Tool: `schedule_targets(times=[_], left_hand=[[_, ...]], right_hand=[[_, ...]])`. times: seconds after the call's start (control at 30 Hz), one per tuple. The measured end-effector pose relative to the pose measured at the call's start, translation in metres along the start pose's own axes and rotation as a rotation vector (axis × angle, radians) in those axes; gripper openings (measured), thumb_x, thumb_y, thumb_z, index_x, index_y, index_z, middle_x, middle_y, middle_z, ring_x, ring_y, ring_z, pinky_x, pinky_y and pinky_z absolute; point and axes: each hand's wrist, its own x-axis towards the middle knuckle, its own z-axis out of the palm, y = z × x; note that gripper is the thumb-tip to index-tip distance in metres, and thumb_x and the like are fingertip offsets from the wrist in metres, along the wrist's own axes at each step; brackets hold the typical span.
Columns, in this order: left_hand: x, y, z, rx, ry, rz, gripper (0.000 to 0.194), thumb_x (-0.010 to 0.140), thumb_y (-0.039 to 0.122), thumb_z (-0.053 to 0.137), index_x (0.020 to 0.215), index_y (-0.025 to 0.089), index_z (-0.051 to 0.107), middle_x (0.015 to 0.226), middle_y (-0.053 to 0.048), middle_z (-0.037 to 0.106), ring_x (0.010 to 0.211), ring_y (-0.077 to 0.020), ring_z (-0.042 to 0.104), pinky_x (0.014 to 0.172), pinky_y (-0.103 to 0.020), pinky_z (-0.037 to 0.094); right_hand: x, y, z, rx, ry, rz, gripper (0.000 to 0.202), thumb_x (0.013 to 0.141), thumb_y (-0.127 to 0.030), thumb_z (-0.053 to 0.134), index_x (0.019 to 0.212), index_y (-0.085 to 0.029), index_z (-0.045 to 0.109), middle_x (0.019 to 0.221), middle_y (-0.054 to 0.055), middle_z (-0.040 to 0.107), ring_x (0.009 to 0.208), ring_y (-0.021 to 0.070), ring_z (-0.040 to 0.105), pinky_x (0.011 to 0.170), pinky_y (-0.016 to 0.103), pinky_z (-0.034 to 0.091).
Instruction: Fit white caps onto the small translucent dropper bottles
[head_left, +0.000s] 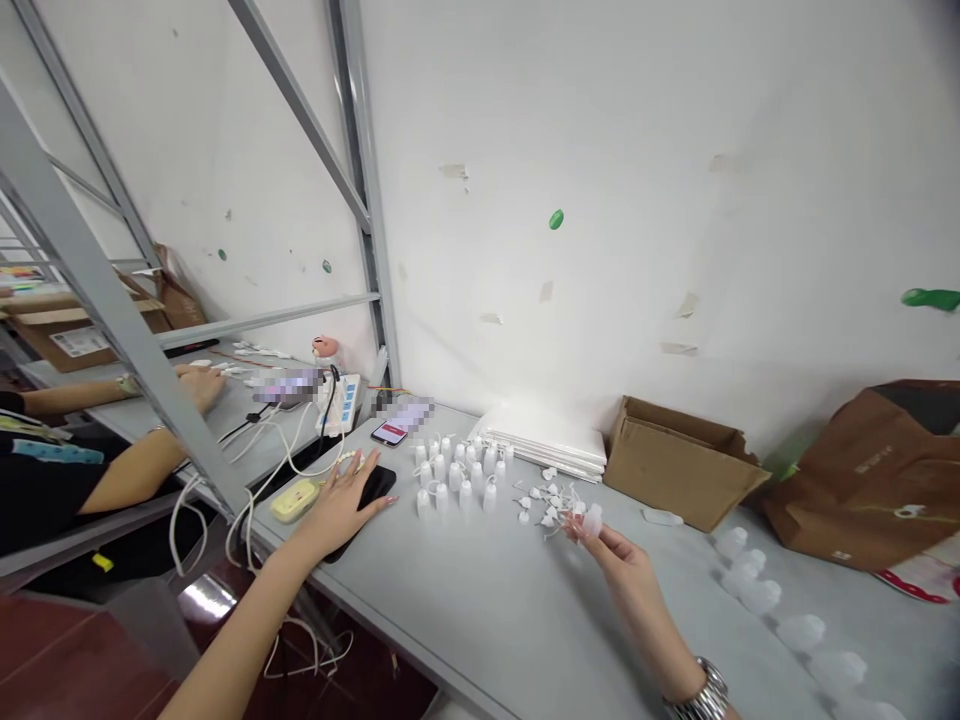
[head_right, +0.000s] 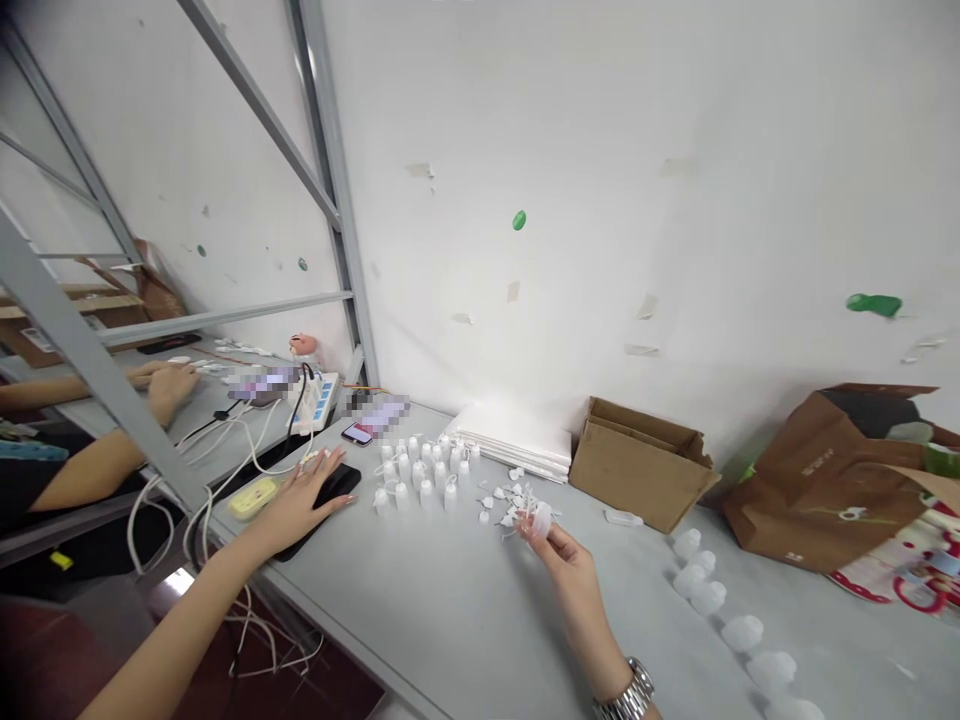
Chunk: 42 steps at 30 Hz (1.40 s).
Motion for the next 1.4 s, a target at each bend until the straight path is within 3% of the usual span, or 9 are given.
schedule_targets(times=[0.17, 0.43, 0.6, 0.87, 1.0, 1.1, 1.4], left_hand=[[0.006, 0.004, 0.002, -0.023, -0.019, 0.049, 0.075, 0.079, 0.059, 0.035, 0.14, 0.022, 0.013, 0.142, -0.012, 0.032, 0.134, -0.0275, 0.015, 0.105, -0.048, 0.017], [-0.012, 0.01, 0.002, -0.065, -0.076, 0.019, 0.075, 0.08, 0.058, 0.034, 0.14, 0.021, 0.009, 0.142, -0.011, 0.032, 0.132, -0.0273, 0.023, 0.105, -0.046, 0.02], [-0.013, 0.013, 0.001, -0.044, -0.012, 0.02, 0.078, 0.079, 0.058, 0.035, 0.141, 0.023, 0.002, 0.143, -0.013, 0.029, 0.133, -0.0299, 0.015, 0.104, -0.05, 0.019], [-0.013, -0.009, 0.005, -0.016, 0.089, -0.027, 0.079, 0.081, 0.056, 0.035, 0.14, 0.018, -0.001, 0.145, -0.015, 0.024, 0.134, -0.0282, 0.015, 0.105, -0.047, 0.018], [-0.013, -0.008, 0.007, 0.02, 0.016, 0.039, 0.072, 0.082, 0.055, 0.031, 0.14, 0.018, 0.011, 0.146, -0.013, 0.023, 0.135, -0.0277, 0.009, 0.106, -0.048, 0.016], [-0.01, -0.005, 0.013, 0.06, -0.073, 0.111, 0.062, 0.084, 0.054, 0.027, 0.138, 0.024, 0.02, 0.147, -0.008, 0.021, 0.135, -0.0276, 0.008, 0.105, -0.05, 0.013], [-0.009, -0.007, 0.02, 0.081, -0.101, 0.117, 0.063, 0.082, 0.056, 0.03, 0.137, 0.027, 0.021, 0.145, -0.005, 0.025, 0.134, -0.025, 0.017, 0.105, -0.047, 0.016]], right_hand=[[-0.001, 0.0, 0.001, -0.029, -0.019, 0.004, 0.04, 0.062, -0.047, 0.07, 0.088, -0.017, 0.072, 0.105, 0.009, 0.068, 0.11, 0.0336, 0.053, 0.099, 0.045, 0.034], [-0.003, -0.005, 0.003, -0.044, -0.011, 0.017, 0.041, 0.061, -0.049, 0.07, 0.087, -0.017, 0.072, 0.104, 0.009, 0.068, 0.109, 0.0333, 0.054, 0.098, 0.043, 0.036], [-0.003, -0.006, 0.002, -0.035, -0.011, 0.022, 0.039, 0.061, -0.047, 0.07, 0.088, -0.018, 0.072, 0.103, 0.008, 0.069, 0.108, 0.033, 0.054, 0.098, 0.043, 0.036], [-0.001, -0.005, 0.001, -0.046, -0.003, 0.025, 0.04, 0.061, -0.048, 0.069, 0.089, -0.019, 0.073, 0.103, 0.008, 0.069, 0.107, 0.0335, 0.055, 0.097, 0.044, 0.037], [-0.001, -0.004, 0.001, -0.056, -0.005, 0.036, 0.04, 0.061, -0.049, 0.07, 0.088, -0.019, 0.073, 0.103, 0.007, 0.069, 0.108, 0.0329, 0.055, 0.098, 0.043, 0.036], [-0.001, -0.003, 0.001, -0.068, -0.005, 0.035, 0.041, 0.062, -0.049, 0.069, 0.089, -0.019, 0.072, 0.104, 0.008, 0.069, 0.108, 0.0326, 0.055, 0.098, 0.043, 0.036], [0.002, -0.001, 0.0, -0.069, 0.014, 0.023, 0.042, 0.06, -0.051, 0.069, 0.086, -0.019, 0.073, 0.101, 0.008, 0.069, 0.108, 0.0342, 0.054, 0.097, 0.045, 0.037]])
